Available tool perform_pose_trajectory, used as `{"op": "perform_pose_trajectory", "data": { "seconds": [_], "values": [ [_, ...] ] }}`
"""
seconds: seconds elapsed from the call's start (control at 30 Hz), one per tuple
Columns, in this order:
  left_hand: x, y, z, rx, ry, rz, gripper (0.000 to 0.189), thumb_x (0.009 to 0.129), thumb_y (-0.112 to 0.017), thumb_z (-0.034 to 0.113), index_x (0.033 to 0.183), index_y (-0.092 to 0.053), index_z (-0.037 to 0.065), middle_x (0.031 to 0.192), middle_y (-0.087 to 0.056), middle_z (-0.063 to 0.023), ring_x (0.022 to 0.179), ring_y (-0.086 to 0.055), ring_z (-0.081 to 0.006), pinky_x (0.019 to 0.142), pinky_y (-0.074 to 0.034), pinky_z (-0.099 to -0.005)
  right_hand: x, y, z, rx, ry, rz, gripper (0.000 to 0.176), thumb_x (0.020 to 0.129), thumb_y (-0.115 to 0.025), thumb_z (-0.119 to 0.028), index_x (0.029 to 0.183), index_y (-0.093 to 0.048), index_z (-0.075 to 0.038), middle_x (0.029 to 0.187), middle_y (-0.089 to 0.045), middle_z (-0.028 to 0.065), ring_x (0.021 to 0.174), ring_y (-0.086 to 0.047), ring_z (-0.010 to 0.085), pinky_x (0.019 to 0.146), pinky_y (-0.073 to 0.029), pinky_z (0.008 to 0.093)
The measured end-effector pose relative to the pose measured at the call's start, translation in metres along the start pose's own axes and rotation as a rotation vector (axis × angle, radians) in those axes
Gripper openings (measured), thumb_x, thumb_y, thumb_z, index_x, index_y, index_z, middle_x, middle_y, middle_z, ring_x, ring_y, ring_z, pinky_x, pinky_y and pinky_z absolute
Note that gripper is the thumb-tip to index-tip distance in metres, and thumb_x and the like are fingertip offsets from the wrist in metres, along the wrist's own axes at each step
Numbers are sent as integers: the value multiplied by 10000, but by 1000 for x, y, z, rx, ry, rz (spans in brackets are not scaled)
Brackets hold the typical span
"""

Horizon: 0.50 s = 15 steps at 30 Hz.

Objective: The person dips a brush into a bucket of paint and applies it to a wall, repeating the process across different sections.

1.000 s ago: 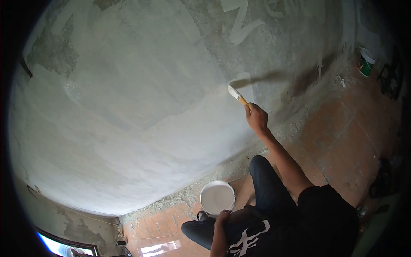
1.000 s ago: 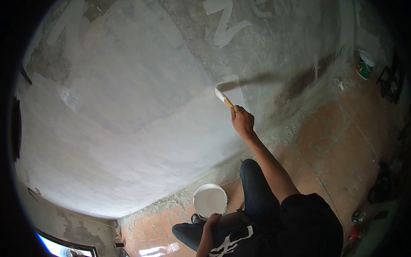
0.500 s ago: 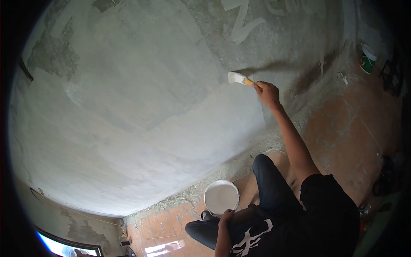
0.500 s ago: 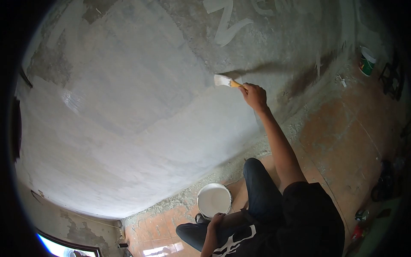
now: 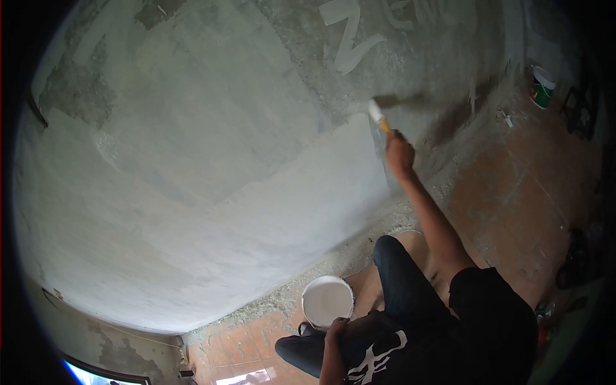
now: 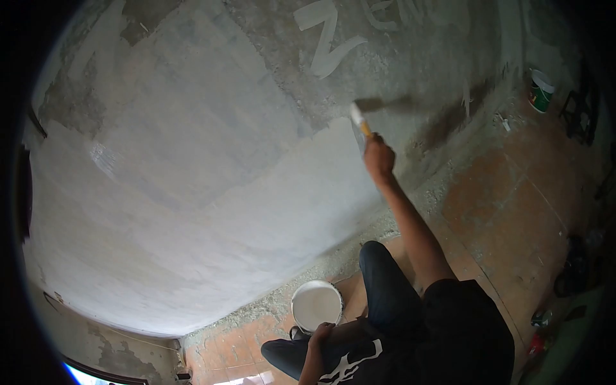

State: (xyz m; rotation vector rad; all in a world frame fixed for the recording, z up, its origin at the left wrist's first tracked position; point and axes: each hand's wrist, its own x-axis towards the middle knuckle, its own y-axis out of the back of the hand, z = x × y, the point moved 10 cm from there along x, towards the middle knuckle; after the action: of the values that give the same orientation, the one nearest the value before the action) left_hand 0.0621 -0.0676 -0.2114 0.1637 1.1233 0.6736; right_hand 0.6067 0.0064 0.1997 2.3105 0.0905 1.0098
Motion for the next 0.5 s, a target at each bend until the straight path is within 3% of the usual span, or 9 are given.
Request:
{"op": "perform_pose_trajectory", "data": {
  "seconds": [0.1,0.17,0.23,0.3,0.37,0.5],
  "values": [
    [-5,5,5,33,-17,32,433,793,-515,316,1041,-555,-36,996,-586,-194,919,-563,-253,810,-420,-314,-28,-19,-61,-9,131,-68,205,871,-435,-195,788,-523,-30,681,-576,113,500,-586,229,428,-474,303],
    [2,3,-3,30,-15,38,437,793,-514,318,1043,-554,-38,997,-585,-194,919,-562,-253,808,-420,-313,-44,-17,-87,86,116,-130,197,857,-465,-188,803,-521,-8,668,-568,120,512,-581,243,428,-470,299],
    [13,1,-12,8,-76,56,470,782,-525,349,1023,-547,-54,965,-587,-221,917,-566,-294,803,-419,-344,-58,-19,-105,108,173,-140,197,858,-463,-183,798,-511,-3,666,-563,114,505,-577,239,419,-466,289],
    [12,-3,-17,18,-60,42,464,783,-524,342,1026,-548,-53,970,-587,-217,917,-564,-287,804,-419,-340,-67,-19,-103,141,183,-189,192,849,-479,-189,793,-508,-8,670,-559,113,514,-575,245,424,-462,305],
    [10,-4,-16,18,-40,32,453,785,-523,327,1033,-549,-51,981,-585,-209,918,-562,-274,807,-419,-332,-69,-2,-105,176,326,-131,181,842,-487,-185,759,-507,-25,652,-550,107,474,-566,221,398,-455,288],
    [15,2,-10,8,-40,50,442,787,-523,311,1039,-551,-50,990,-585,-199,918,-560,-259,811,-419,-325,-45,29,-84,348,301,-104,182,827,-511,-223,785,-541,-49,655,-563,90,541,-568,246,475,-452,337]
  ]
}}
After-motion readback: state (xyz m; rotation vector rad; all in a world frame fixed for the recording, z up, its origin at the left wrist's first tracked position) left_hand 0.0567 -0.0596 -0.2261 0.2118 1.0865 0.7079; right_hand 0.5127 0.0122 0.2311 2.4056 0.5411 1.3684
